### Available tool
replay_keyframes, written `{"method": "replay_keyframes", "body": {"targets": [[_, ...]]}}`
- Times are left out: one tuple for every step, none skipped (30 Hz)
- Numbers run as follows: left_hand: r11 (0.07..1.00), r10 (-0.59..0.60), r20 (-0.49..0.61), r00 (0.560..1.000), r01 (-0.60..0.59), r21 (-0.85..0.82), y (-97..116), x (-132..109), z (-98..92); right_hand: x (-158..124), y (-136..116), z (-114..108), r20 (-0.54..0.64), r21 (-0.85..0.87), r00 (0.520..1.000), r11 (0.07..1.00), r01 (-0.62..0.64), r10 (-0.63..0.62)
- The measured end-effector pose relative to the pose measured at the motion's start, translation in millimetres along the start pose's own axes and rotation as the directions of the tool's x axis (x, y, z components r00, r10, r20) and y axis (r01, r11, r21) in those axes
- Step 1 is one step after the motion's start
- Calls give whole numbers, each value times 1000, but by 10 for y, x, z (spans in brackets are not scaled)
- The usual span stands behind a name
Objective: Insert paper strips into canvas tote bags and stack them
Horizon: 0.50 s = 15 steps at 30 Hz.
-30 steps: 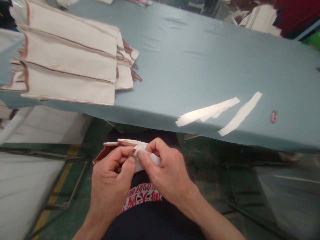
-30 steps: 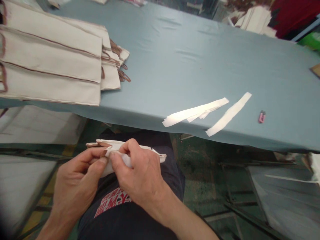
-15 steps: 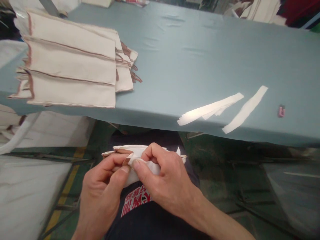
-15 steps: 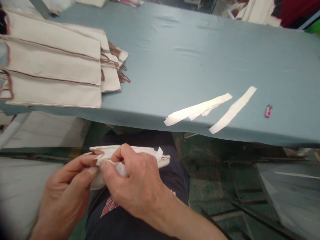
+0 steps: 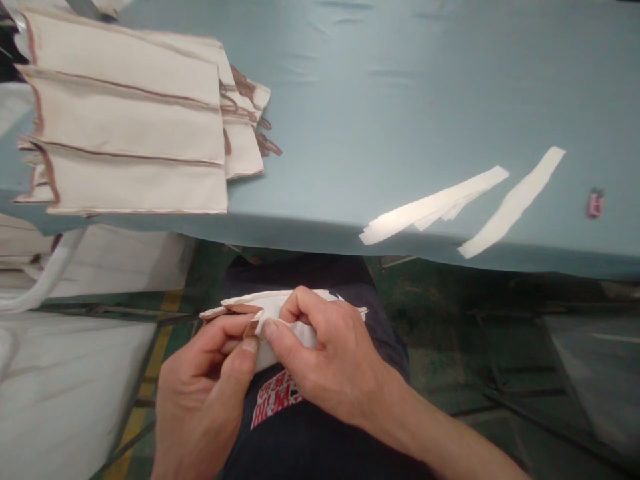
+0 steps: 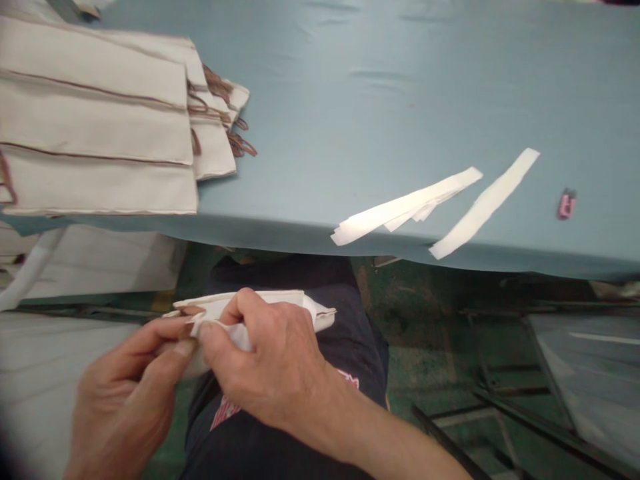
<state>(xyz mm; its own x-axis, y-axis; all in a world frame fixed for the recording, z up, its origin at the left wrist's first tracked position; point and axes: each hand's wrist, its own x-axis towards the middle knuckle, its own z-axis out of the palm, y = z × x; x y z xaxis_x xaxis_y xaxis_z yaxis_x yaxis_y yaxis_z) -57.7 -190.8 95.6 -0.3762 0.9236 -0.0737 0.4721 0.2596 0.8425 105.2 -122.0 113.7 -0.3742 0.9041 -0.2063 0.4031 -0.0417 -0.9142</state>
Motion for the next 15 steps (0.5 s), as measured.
{"method": "replay_keyframes", "body": {"targets": [[1000, 5, 12, 1000, -5, 5, 43, 3, 18, 19, 20, -2, 2, -3, 1000, 1000, -8, 8], [1000, 11, 15, 1000, -11, 14, 78, 5, 38, 38, 40, -1, 4, -7, 1000, 1000, -17, 18], [999, 16, 6, 1000, -16, 27, 103, 5, 60, 57, 60, 3, 3, -9, 1000, 1000, -27, 27], [999, 25, -16, 1000, -24, 47, 119, 4, 83, 76, 80, 9, 2, -9, 999, 999, -38, 38], [997, 46, -42, 998, -44, 63, 127, 3, 107, 93, 101, 15, 0, -4, 999, 999, -49, 49], [994, 75, -49, 996, -71, 79, 128, 3, 131, 107, 124, 23, 0, 8, 998, 998, -60, 60], [990, 104, -35, 994, -100, 95, 125, 2, 156, 119, 149, 30, 2, 26, 997, 997, -71, 71], [985, 131, -21, 991, -128, 115, 119, 2, 180, 129, 177, 38, 8, 51, 997, 995, -82, 82], [979, 156, -15, 988, -153, 137, 112, 2, 204, 135, 207, 47, 17, 85, 996, 992, -94, 93], [972, 177, -20, 984, -172, 159, 105, 3, 228, 138, 241, 56, 34, 125, 994, 986, -107, 104], [966, 195, -31, 980, -187, 181, 98, 4, 251, 138, 277, 67, 57, 170, 991, 977, -126, 118], [960, 214, -46, 976, -201, 196, 92, 6, 272, 137, 313, 79, 87, 217, 987, 964, -152, 136], [953, 239, -58, 969, -223, 203, 85, 10, 289, 134, 349, 92, 117, 261, 981, 949, -180, 154], [947, 261, -54, 964, -245, 208, 78, 16, 301, 131, 382, 107, 144, 301, 975, 931, -205, 168], [940, 283, -40, 958, -269, 208, 71, 25, 308, 129, 411, 121, 165, 336, 971, 915, -222, 175]]}}
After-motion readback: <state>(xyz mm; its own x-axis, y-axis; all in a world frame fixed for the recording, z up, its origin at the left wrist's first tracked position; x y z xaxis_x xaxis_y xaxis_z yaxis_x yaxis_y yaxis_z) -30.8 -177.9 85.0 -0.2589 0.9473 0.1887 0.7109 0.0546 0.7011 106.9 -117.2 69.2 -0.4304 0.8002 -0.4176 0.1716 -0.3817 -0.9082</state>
